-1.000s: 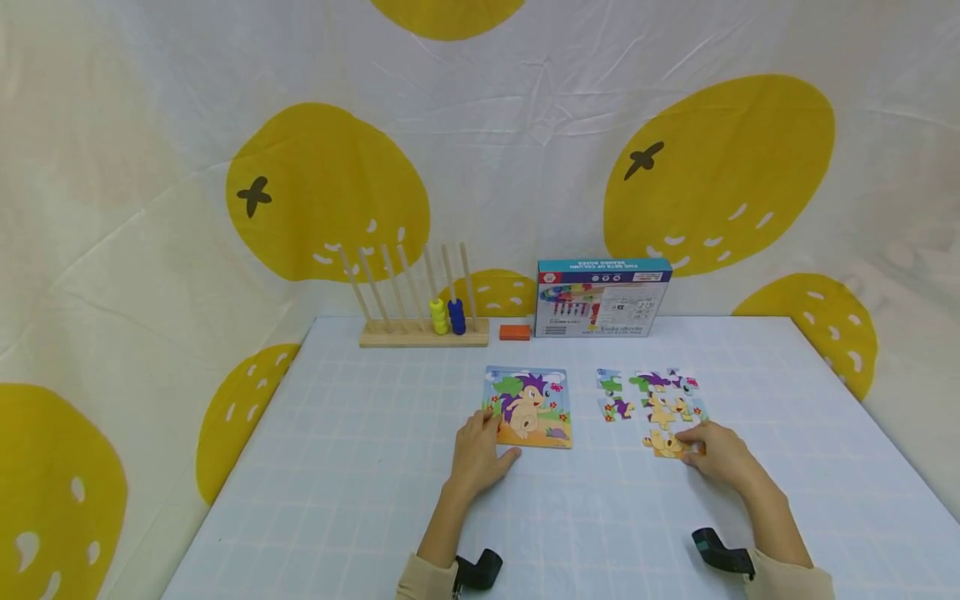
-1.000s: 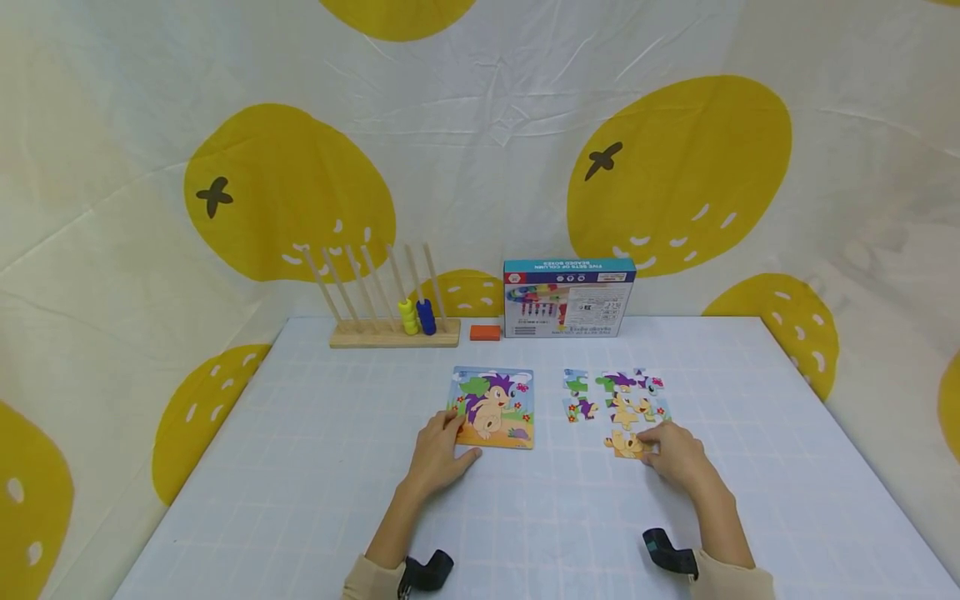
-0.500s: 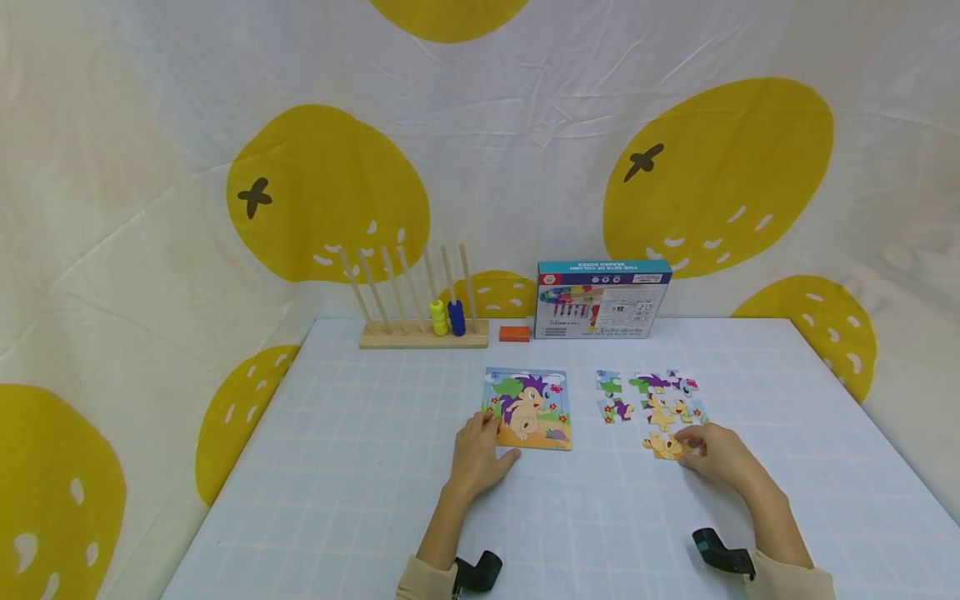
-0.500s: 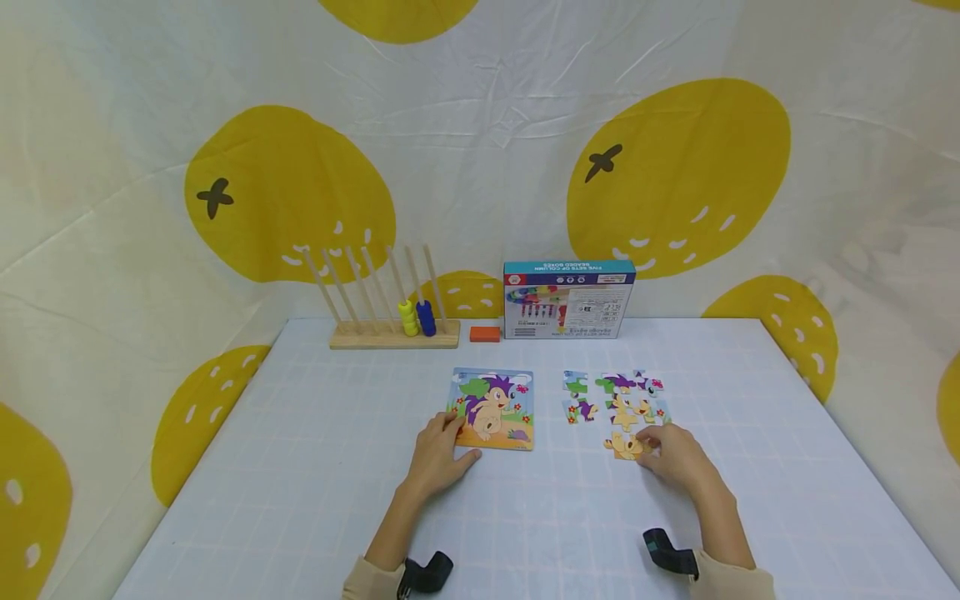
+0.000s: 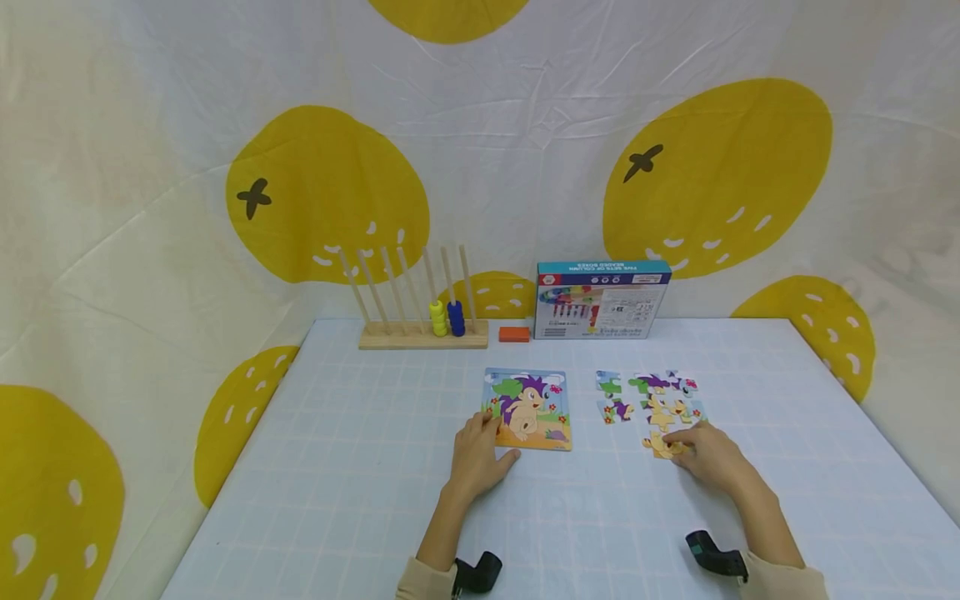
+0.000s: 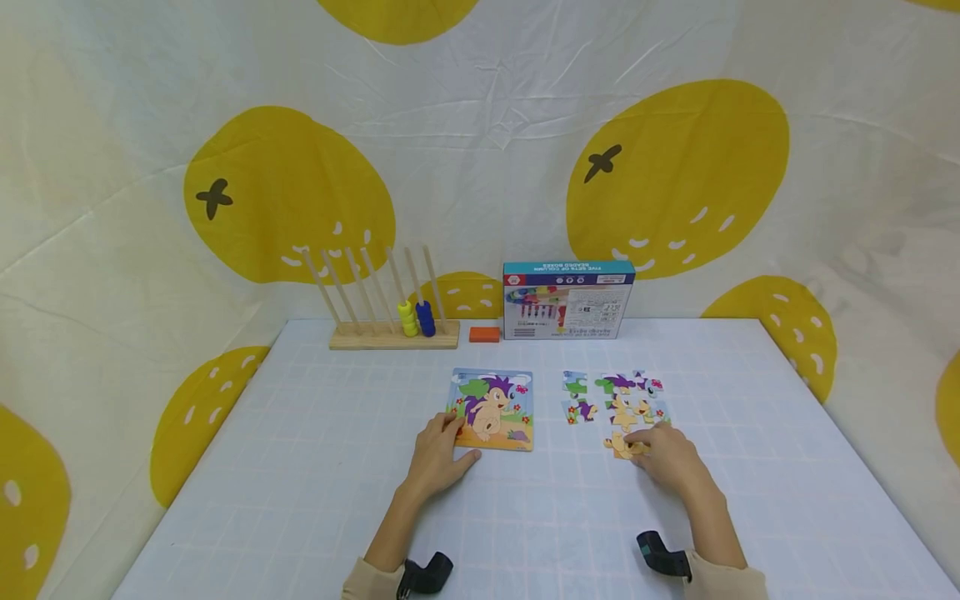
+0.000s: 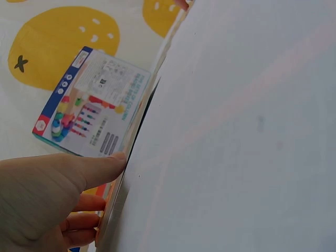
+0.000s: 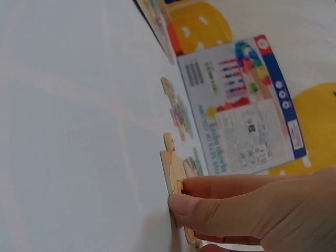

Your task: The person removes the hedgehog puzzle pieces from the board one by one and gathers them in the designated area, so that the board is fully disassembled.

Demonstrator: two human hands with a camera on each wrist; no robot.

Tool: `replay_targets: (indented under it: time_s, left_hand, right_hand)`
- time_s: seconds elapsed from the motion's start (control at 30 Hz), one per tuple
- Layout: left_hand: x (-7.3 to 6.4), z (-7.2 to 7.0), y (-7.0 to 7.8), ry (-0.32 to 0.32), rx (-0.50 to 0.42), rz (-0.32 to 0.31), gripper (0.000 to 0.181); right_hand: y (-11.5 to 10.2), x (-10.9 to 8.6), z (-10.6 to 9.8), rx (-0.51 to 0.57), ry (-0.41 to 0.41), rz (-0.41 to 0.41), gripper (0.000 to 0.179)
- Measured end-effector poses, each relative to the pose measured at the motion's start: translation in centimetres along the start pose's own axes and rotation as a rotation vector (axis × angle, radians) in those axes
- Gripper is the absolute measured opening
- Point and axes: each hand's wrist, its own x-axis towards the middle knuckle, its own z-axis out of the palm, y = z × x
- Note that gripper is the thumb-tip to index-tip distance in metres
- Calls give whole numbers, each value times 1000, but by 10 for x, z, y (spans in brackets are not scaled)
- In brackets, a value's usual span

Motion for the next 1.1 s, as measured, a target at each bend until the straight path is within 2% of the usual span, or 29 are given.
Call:
replay_targets:
  time_s: [0.57,1.1]
  left_hand:
    - [-1,-1,2,-2,0,-8,56]
    - [0,-1,1,-12,0,-16,56]
  right_hand:
    - [8,-3,-1,43,-19,11,26]
    - [11,-4,-4,39,16,-14,27]
